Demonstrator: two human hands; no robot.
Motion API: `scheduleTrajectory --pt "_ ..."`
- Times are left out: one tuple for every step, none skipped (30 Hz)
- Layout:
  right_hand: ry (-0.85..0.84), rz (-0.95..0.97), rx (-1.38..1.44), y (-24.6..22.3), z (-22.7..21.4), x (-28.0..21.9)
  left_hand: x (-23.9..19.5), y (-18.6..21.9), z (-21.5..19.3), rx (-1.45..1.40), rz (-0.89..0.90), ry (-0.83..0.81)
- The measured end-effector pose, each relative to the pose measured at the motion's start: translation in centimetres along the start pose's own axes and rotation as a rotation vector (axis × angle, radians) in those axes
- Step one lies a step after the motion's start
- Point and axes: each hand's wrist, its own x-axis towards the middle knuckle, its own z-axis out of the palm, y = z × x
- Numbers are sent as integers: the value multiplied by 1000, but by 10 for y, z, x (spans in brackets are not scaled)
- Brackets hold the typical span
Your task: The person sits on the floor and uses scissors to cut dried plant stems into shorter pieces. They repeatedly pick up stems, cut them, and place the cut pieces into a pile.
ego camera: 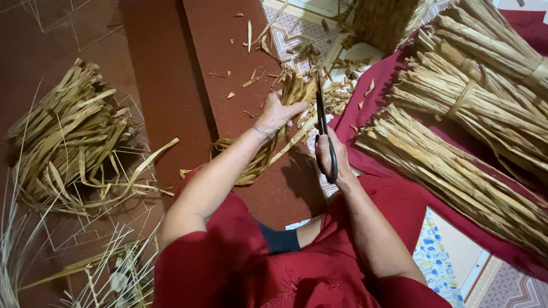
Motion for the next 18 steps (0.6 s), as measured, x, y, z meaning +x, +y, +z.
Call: scheduleTrajectory --pt "20 -22 -27 1 0 1 0 0 1 5 7 -8" --pt "20 -20 -44 2 -1 1 0 0 2 10 12 -17" --pt "20 -18 -60 3 -1 1 1 0 2 11 14 -21" --pt "18 -17 -76 5 -1 2 1 -1 1 12 16 -23" --pt "18 -17 -88 6 -1 1 2 -1 1 14 17 -26" --pt "18 -17 -100 7 -1 1 3 -1 0 35 -13 -17" --pt "18 -17 -112 8 -1 1 5 -1 0 56 -43 -7" --pt "15 3 -121 8 -1 2 7 -1 -1 78 -72 2" --pt "12 23 -129 7 0 2 7 -2 -1 68 -62 -2" --pt "9 45 -139 6 0 2 7 -3 -1 59 -52 -7" --pt "15 48 -138 5 0 2 7 -5 0 49 -43 -12" --pt "20 50 -138 4 0 1 8 -6 0 58 -41 -8" --pt "25 53 -138 2 0 1 10 -8 1 67 -38 -3" --pt "20 53 -166 0 0 0 12 -10 2 76 -37 1" --pt "15 53 -193 -3 -1 -1 13 -11 2 27 -13 11" --pt "10 51 -221 -6 -1 0 14 -13 3 -22 13 22" --pt "9 52 -225 -9 -1 -1 15 -14 3 -71 38 33" --pt "7 53 -228 -12 0 -3 16 -15 2 -67 41 29"
